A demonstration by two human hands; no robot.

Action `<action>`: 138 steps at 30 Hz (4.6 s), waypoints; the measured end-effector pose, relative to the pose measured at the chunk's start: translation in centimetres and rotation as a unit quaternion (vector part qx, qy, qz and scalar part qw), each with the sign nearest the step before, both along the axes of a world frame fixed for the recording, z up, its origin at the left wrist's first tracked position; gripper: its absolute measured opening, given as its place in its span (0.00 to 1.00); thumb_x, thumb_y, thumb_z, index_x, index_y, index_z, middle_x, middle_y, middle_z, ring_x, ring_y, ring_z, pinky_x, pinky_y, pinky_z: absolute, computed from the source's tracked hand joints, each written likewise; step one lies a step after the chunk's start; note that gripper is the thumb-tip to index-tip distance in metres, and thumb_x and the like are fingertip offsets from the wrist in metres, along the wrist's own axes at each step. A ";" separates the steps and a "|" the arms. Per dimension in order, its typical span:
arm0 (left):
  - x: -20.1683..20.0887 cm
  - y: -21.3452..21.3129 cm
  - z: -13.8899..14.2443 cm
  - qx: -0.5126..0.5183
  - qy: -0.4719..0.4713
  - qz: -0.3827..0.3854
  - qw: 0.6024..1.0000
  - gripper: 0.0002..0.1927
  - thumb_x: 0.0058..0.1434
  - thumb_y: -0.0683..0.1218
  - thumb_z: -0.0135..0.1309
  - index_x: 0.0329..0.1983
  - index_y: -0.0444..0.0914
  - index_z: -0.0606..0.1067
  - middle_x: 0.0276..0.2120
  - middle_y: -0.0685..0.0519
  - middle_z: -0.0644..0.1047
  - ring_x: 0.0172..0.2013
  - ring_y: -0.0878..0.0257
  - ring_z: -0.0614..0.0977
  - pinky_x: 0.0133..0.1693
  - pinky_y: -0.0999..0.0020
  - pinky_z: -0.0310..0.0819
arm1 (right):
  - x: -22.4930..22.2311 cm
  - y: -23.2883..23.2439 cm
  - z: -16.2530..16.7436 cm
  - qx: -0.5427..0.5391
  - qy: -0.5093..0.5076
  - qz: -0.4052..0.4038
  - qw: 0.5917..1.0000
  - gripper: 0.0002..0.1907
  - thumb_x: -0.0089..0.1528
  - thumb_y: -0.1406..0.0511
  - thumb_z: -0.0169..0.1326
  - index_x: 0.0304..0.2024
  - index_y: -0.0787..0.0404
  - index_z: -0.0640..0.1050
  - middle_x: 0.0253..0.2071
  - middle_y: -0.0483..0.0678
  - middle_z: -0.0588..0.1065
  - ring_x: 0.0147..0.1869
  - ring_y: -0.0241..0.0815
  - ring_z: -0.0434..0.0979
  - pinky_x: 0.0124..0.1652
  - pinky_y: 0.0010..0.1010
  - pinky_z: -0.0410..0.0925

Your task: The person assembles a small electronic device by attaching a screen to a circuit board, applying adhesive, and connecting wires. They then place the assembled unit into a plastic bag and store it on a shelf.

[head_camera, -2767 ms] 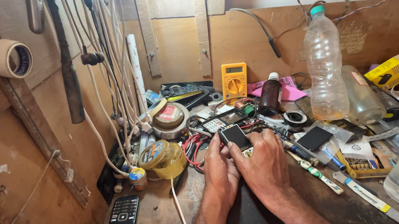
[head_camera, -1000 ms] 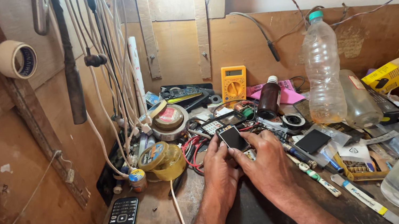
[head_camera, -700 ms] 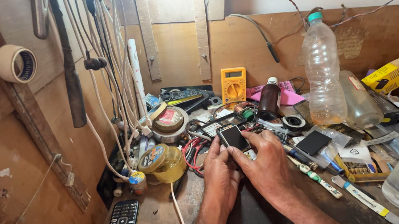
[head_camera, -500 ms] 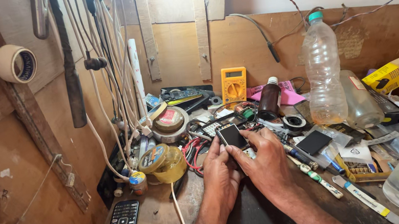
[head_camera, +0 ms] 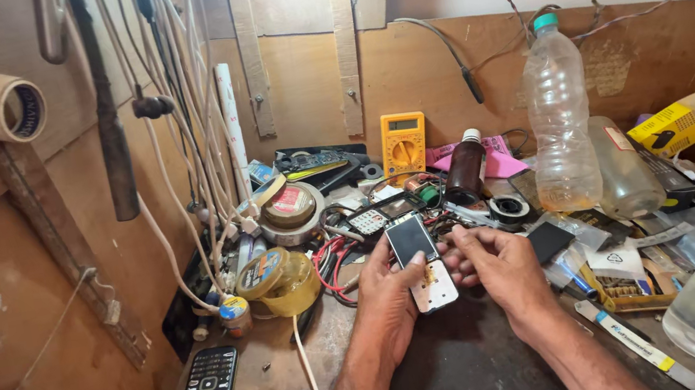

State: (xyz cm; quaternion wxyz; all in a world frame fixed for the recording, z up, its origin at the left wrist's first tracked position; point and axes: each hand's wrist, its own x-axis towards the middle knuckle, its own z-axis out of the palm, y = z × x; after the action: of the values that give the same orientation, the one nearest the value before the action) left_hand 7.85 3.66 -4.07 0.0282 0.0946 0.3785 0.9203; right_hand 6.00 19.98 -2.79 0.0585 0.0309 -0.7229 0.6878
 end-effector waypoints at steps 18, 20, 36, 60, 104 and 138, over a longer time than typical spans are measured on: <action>0.7 0.4 0.5 -0.082 0.051 -0.075 0.992 0.31 0.61 0.34 0.55 0.69 0.32 0.66 0.43 0.44 0.82 0.37 0.57 0.87 0.40 0.59 0.86 | 0.3 -0.3 0.6 -0.172 -0.050 0.024 0.984 0.13 0.63 0.58 0.58 0.37 0.62 0.81 0.26 0.42 0.78 0.22 0.29 0.72 0.21 0.22 0.66; 0.7 0.3 0.4 -0.081 0.059 -0.080 0.992 0.30 0.61 0.33 0.54 0.69 0.31 0.67 0.43 0.43 0.82 0.38 0.56 0.87 0.41 0.59 0.87 | 0.3 -0.2 0.8 -0.200 -0.043 0.041 0.978 0.13 0.63 0.58 0.56 0.39 0.62 0.80 0.28 0.43 0.79 0.24 0.29 0.75 0.23 0.22 0.68; 0.0 0.0 0.5 -0.018 -0.036 -0.062 0.997 0.21 0.63 0.41 0.54 0.60 0.34 0.68 0.43 0.44 0.81 0.40 0.53 0.86 0.42 0.53 0.86 | 0.9 -0.5 -0.4 -0.124 0.003 -0.026 0.992 0.14 0.63 0.58 0.58 0.44 0.61 0.81 0.32 0.42 0.78 0.30 0.29 0.73 0.30 0.22 0.69; -1.0 0.2 -0.5 0.116 0.007 -0.038 0.993 0.24 0.76 0.56 0.29 0.65 0.40 0.66 0.51 0.44 0.78 0.48 0.54 0.82 0.53 0.55 0.78 | 1.2 -4.9 1.1 0.269 0.060 -0.147 0.950 0.32 0.42 0.55 0.75 0.43 0.65 0.78 0.33 0.50 0.81 0.35 0.40 0.82 0.37 0.33 0.76; -0.1 1.0 -0.5 -0.130 0.013 0.168 0.977 0.17 0.54 0.40 0.65 0.45 0.35 0.76 0.34 0.53 0.80 0.30 0.67 0.79 0.31 0.71 0.75 | 1.3 1.1 1.0 0.098 0.007 -0.028 0.995 0.15 0.59 0.65 0.64 0.47 0.66 0.85 0.35 0.50 0.81 0.35 0.36 0.74 0.36 0.33 0.67; -1.8 0.6 -1.4 0.061 -0.058 0.031 0.996 0.18 0.73 0.51 0.43 0.62 0.40 0.67 0.43 0.47 0.78 0.42 0.56 0.83 0.43 0.55 0.83 | 1.5 1.8 2.7 -0.147 -0.108 0.102 0.978 0.17 0.62 0.63 0.60 0.50 0.68 0.83 0.39 0.50 0.82 0.36 0.38 0.79 0.40 0.32 0.74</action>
State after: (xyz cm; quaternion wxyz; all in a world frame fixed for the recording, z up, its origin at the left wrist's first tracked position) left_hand 6.00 4.27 -5.48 0.0160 0.0312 0.3225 0.9459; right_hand 7.46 21.82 -0.12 -0.0865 0.0210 -0.6087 0.7884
